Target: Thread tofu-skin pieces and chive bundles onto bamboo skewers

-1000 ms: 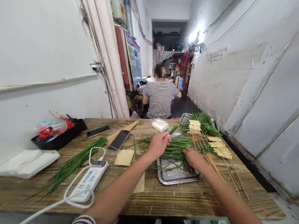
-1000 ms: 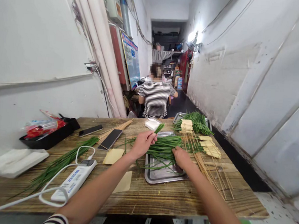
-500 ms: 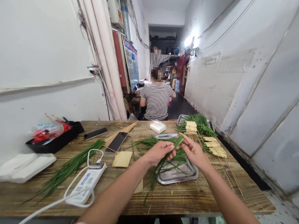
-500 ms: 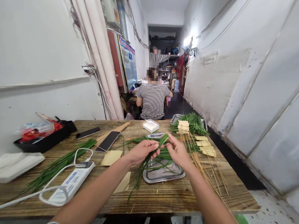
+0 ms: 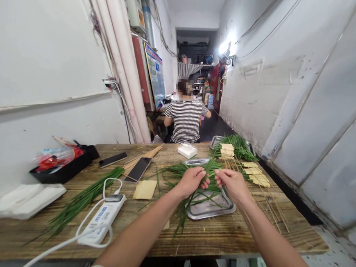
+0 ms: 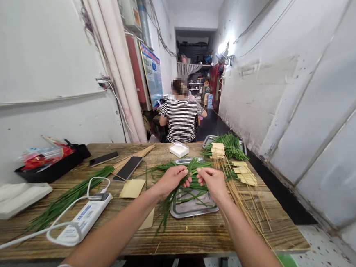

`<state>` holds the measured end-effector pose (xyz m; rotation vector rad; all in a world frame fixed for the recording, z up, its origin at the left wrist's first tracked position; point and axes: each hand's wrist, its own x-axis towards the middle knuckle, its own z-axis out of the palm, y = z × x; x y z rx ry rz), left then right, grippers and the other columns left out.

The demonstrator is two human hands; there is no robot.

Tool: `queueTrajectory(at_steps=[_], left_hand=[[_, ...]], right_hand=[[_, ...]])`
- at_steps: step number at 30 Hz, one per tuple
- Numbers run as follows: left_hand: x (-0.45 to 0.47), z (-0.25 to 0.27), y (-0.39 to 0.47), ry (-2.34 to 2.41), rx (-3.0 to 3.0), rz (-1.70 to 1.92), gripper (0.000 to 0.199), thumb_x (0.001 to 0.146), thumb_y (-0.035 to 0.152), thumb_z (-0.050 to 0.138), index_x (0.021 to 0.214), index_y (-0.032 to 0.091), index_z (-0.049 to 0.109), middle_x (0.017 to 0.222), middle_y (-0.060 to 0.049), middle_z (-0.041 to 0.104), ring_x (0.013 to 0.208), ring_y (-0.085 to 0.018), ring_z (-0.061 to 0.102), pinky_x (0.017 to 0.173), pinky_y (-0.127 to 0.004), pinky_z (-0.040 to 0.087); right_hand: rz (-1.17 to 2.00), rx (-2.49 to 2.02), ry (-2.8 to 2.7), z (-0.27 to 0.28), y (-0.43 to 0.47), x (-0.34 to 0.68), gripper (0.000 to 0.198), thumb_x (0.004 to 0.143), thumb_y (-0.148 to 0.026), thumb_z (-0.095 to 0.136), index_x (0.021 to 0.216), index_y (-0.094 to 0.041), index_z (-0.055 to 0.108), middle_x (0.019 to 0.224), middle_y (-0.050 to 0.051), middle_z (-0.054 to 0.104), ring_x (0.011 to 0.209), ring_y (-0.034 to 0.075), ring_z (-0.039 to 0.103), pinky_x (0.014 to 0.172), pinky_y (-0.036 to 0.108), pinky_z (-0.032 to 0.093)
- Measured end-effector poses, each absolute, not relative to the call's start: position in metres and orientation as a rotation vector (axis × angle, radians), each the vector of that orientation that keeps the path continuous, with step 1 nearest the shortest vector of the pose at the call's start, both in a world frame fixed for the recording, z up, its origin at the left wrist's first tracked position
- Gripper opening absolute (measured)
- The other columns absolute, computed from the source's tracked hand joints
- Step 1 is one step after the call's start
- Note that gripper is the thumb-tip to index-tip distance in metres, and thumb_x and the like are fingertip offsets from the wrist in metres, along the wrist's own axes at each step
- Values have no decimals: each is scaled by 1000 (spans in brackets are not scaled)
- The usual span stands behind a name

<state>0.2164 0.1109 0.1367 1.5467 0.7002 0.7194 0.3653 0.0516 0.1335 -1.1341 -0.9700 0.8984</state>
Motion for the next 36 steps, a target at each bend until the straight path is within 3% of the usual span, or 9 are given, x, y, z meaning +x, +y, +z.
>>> queueTrajectory(at_steps=[4,9,13,16,20,25,29,34,36], left_hand=[[215,137,114,832,1894,927,20,90,26,42,73,18,49,73,-3,63,65,-15,62,63,-25,47],[204,146,118,968,2201,985,21,89,21,41,70,19,49,71,-5,62,71,-18,61,66,-27,44],[196,153,126,960,1795,1052,20,90,25,42,75,16,52,74,-4,61,63,-13,61,56,-23,43],[194,155,133,843,1481,809,19,88,29,49,77,14,52,67,-1,58,46,-7,52,44,-18,34],[199,149,138,869,1454,728,18,86,26,51,73,14,52,63,-2,60,50,-9,55,49,-19,39],[194,146,138,1043,1658,1000,19,86,18,47,69,17,55,73,-3,63,73,-15,59,69,-24,41],[183,154,130,1168,2224,960,26,88,19,42,67,17,57,65,-2,60,64,-16,55,65,-25,37],[185,165,109,1169,2606,663,23,85,14,43,70,17,60,69,-7,62,66,-19,55,62,-26,34],[186,169,102,1111,2636,624,24,85,13,43,69,16,61,68,-8,62,64,-19,54,60,-26,33]], right_hand=[[935,-1096,-860,129,58,357,31,57,-42,79,60,-13,67,55,1,62,47,8,52,44,20,42],[1016,-1029,-775,121,67,354,31,55,-38,81,62,-12,68,58,3,65,48,8,55,45,19,46],[1024,-973,-700,115,71,358,31,53,-36,83,64,-12,67,59,2,65,48,8,56,46,18,49],[1016,-982,-722,112,74,360,32,55,-38,82,67,-13,66,60,4,66,49,10,58,46,20,52],[936,-1047,-781,107,87,364,32,60,-44,77,69,-15,64,63,6,67,52,12,60,50,24,54],[687,-1280,-936,95,98,383,32,71,-47,65,58,-19,55,49,3,59,45,14,56,46,26,49],[418,-1475,-1175,99,80,395,30,76,-41,62,56,-19,57,45,2,53,46,15,52,45,24,40],[50,-1509,-1603,127,46,368,20,85,-33,55,95,-21,68,80,7,62,78,19,54,63,27,39],[-354,-1481,-1981,137,38,348,25,91,-23,46,108,-18,64,80,8,60,79,19,51,62,27,38]])
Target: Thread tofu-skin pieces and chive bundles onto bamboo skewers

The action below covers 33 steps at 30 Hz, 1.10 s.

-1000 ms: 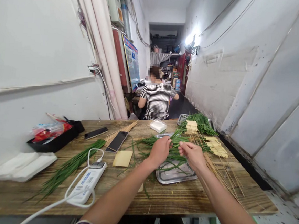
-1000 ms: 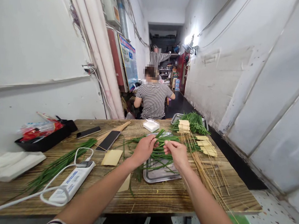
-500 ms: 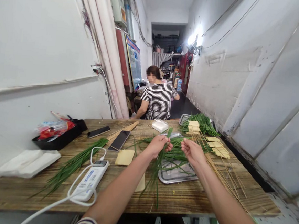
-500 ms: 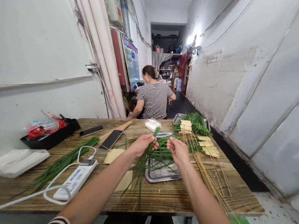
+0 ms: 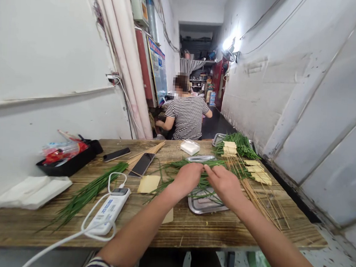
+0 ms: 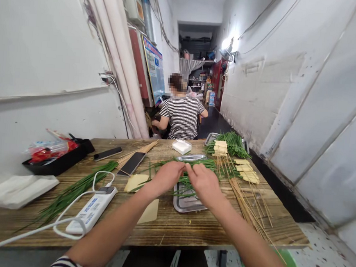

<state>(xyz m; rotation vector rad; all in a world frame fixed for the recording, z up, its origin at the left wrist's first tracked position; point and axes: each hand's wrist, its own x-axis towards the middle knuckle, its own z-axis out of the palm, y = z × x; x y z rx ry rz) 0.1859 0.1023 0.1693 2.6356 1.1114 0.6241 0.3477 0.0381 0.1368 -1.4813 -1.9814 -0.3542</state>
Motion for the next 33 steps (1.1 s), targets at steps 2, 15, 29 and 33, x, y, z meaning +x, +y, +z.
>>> queueTrajectory(at_steps=[2,15,29,33], left_hand=[[183,173,98,1008,2600,601,26,83,12,43,65,16,61,64,-6,62,60,-17,52,58,-25,33],[138,152,99,714,1945,390,27,80,27,47,63,12,62,59,-1,59,53,-10,50,55,-20,38],[112,157,89,772,2352,697,34,80,17,52,47,14,48,46,4,41,49,-9,32,51,-23,20],[108,158,87,717,2417,797,32,85,23,52,55,14,57,59,-1,57,59,-12,46,57,-22,28]], right_hand=[[-708,-1457,-2173,142,34,331,28,93,-15,38,109,-13,61,76,8,58,76,18,50,59,27,37],[-569,-1740,-2728,168,22,296,14,84,-6,50,90,-11,63,84,10,62,73,20,58,57,29,33],[-354,-1448,-2578,164,37,293,24,91,-16,43,79,-14,64,72,6,63,64,16,60,58,25,38],[-59,-1304,-2334,166,36,303,26,91,-27,45,84,-16,68,72,7,67,66,17,62,61,26,44]])
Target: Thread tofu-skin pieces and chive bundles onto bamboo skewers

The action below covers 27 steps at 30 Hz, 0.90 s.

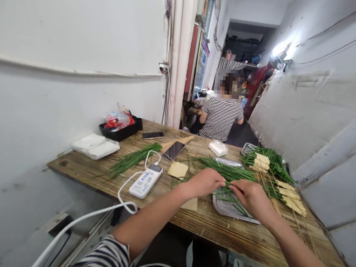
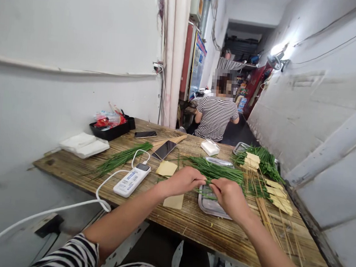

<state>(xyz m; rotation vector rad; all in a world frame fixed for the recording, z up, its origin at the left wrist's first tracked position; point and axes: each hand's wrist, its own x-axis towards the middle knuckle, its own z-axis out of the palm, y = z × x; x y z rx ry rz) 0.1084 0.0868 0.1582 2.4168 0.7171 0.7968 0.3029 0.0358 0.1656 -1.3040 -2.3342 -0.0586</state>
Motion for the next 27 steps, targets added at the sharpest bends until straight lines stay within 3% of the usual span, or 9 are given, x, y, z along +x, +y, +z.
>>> queueTrajectory(at_steps=[5,10,17,27], left_hand=[[109,162,84,670,2233,1025,30,88,28,49,67,15,64,67,-1,62,66,-13,53,63,-20,35],[115,162,83,531,1800,1080,33,86,37,52,68,12,65,64,1,56,62,-11,49,62,-21,39],[120,164,80,607,1590,1083,33,81,40,57,70,10,67,56,2,48,55,-9,39,54,-20,33],[120,165,77,782,1976,1179,33,89,29,44,64,13,60,63,0,56,64,-12,48,62,-21,37]], right_hand=[[580,-1331,-1775,170,35,302,32,79,-47,61,82,-16,69,52,-1,58,38,12,50,38,24,42],[937,-1210,-1326,172,38,284,33,68,-46,73,76,-15,67,51,-3,56,36,8,47,33,21,41],[1043,-1021,-1060,167,42,261,31,59,-41,80,67,-14,65,53,-3,57,39,7,48,35,19,42],[1031,-1054,-1061,149,40,264,30,63,-41,78,69,-14,66,54,-2,59,40,8,50,38,21,43]])
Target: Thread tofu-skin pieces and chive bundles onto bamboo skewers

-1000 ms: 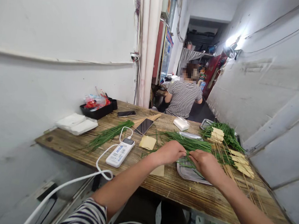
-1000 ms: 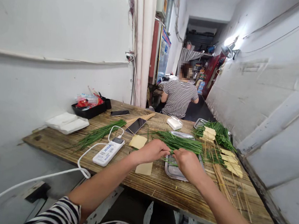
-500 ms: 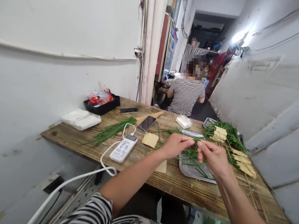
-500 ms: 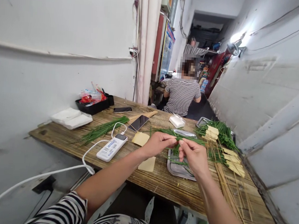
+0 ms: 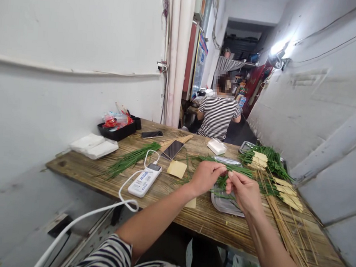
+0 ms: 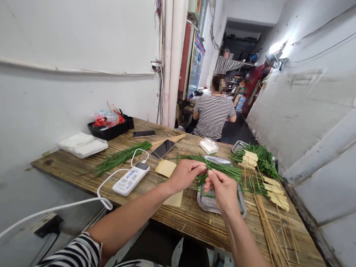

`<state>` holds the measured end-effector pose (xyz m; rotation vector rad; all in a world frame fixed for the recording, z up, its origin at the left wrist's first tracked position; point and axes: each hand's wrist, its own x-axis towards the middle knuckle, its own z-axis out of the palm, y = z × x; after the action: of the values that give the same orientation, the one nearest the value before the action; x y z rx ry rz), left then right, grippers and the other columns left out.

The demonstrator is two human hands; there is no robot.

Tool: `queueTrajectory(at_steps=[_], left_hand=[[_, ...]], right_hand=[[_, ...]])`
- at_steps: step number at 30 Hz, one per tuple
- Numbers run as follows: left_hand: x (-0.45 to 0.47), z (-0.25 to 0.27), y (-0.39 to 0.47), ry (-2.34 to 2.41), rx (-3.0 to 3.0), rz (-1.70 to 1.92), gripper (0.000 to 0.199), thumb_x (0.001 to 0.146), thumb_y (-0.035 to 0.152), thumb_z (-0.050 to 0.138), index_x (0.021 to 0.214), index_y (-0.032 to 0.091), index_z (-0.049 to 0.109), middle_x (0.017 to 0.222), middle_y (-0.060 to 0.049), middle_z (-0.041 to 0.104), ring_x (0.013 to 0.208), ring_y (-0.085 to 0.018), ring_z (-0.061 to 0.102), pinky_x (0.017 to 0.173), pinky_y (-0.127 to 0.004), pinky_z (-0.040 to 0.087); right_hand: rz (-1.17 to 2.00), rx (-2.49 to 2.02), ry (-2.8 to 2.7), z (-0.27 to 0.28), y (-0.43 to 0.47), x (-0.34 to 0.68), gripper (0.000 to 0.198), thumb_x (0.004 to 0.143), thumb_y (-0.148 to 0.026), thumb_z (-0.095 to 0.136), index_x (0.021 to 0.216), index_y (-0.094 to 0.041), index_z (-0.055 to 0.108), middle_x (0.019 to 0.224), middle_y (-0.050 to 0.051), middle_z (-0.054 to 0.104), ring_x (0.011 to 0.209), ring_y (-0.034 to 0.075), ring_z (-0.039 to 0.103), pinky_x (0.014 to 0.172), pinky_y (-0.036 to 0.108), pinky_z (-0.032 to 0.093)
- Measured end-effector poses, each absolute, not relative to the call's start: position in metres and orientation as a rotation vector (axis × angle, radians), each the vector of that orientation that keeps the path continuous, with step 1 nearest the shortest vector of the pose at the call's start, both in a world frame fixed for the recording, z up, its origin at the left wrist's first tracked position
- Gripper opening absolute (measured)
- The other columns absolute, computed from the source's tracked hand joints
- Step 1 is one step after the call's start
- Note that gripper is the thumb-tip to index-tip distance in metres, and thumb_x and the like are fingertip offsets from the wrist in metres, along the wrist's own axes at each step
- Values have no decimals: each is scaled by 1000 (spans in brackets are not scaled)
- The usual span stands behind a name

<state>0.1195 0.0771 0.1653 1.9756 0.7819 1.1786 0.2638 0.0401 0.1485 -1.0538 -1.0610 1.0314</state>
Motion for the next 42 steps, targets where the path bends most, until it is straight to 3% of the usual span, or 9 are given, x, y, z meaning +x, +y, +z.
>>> queueTrajectory(at_steps=[5,10,16,18,23,30,33,39,42], left_hand=[[135,159,70,795,1686,1310,33,86,34,49,63,13,60,56,2,50,56,-10,46,56,-21,37],[147,148,67,729,1377,1185,31,84,38,47,82,12,63,46,6,41,37,-8,37,41,-21,32],[131,143,84,755,1775,1031,31,81,32,51,59,12,60,52,3,50,52,-10,48,51,-20,35],[126,144,90,752,1821,958,32,80,32,52,57,12,61,51,3,49,52,-9,46,50,-20,33],[122,146,95,713,1628,885,33,73,39,61,76,8,71,49,3,48,48,-7,37,49,-20,29],[121,145,91,634,1700,914,42,79,43,56,92,7,72,54,2,49,51,-7,38,50,-19,29],[120,146,91,601,1775,892,39,83,39,52,96,8,71,57,2,50,53,-8,40,53,-20,31],[115,144,90,697,1879,835,33,85,25,45,106,11,67,58,3,53,54,-9,45,57,-20,36],[110,142,87,733,1961,828,29,88,28,43,92,12,67,63,1,57,55,-10,46,57,-19,36]], right_hand=[[954,-1079,-1079,144,38,253,29,68,-43,73,69,-15,66,56,-1,60,44,10,53,43,23,46],[710,-1229,-1287,141,35,246,31,80,-45,58,67,-17,63,53,-1,59,45,13,53,47,24,45],[297,-1373,-1750,140,37,260,38,84,-41,47,56,-18,59,54,3,59,53,14,52,53,24,39],[398,-1347,-1835,142,39,267,37,82,-44,50,58,-17,60,55,2,59,53,13,51,51,24,37],[1074,-1349,-1464,147,42,280,43,74,-55,62,57,-15,60,40,-3,51,35,8,42,36,19,33],[1373,-1129,-985,148,45,271,35,55,-42,82,61,-11,66,55,2,64,41,5,52,37,14,42],[1425,-1092,-822,145,47,266,34,49,-37,86,62,-11,68,55,2,65,43,6,55,42,14,48],[1265,-1079,-805,142,51,266,32,50,-35,86,66,-11,71,56,4,68,46,9,60,46,16,53],[1179,-1094,-811,143,54,267,33,47,-34,87,65,-12,71,55,5,67,45,11,60,45,19,53]])
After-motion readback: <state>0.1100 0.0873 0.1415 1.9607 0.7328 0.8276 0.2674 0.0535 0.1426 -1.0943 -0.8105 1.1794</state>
